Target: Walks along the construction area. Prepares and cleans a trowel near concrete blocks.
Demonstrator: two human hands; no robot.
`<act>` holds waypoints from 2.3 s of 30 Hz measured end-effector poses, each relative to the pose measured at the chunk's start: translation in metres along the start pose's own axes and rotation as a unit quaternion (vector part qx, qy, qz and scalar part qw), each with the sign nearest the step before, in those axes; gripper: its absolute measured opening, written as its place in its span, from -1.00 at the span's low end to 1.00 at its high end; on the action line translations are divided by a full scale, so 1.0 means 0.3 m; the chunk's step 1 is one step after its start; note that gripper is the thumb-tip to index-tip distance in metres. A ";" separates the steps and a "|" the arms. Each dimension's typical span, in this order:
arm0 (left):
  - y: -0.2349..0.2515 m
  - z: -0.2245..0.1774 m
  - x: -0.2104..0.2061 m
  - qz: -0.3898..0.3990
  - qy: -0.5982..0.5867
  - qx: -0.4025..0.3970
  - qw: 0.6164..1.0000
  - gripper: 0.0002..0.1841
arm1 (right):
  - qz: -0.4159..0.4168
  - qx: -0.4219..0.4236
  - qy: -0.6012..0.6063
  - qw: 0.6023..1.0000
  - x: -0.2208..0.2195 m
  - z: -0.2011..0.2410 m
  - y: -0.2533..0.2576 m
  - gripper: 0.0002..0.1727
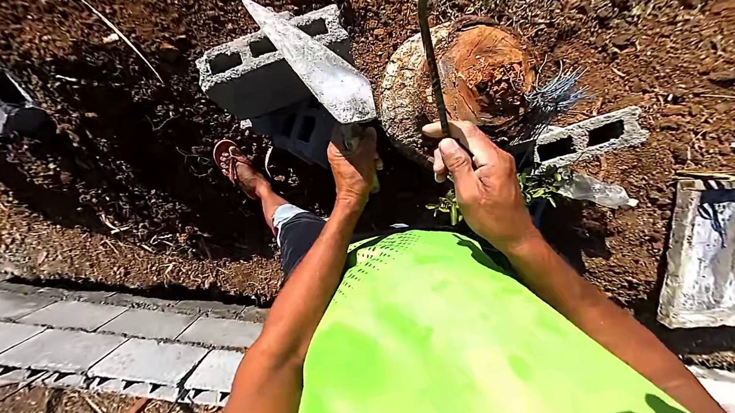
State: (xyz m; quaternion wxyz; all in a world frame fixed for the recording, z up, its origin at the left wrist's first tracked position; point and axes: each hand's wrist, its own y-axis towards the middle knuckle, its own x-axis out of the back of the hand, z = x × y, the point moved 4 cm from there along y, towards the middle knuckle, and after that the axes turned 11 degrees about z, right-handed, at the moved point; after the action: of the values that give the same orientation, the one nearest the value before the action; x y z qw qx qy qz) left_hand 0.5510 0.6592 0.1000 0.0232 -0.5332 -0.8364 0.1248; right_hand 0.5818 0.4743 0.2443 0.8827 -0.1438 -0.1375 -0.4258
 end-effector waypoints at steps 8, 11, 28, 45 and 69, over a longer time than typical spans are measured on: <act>0.037 -0.096 -0.029 -0.054 0.048 -0.175 0.982 -0.65 | 0.078 -0.012 0.004 0.997 -0.102 -0.089 0.030 -0.64; 0.072 -0.075 -0.019 -0.054 0.047 -0.170 0.983 -0.81 | -0.015 0.047 0.008 0.999 -0.037 -0.022 0.023 -0.61; 0.033 -0.041 0.011 -0.060 0.057 -0.103 0.991 -0.87 | 0.028 0.064 0.072 0.995 -0.107 -0.028 -0.007 -0.61; 0.005 -0.016 0.063 -0.063 0.059 -0.107 0.990 -0.91 | -0.006 0.064 0.024 0.998 -0.012 0.078 -0.093 -0.58; 0.072 -0.019 -0.008 -0.026 0.108 -0.061 0.992 -0.80 | -0.013 0.160 -0.084 0.983 -0.102 -0.078 -0.044 -0.60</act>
State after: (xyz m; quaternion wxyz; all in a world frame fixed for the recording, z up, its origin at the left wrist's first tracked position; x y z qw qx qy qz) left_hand 0.5720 0.6667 0.1006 0.0843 -0.5219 -0.8487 0.0144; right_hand 0.5558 0.4796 0.2134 0.8741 -0.0339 -0.2792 -0.3961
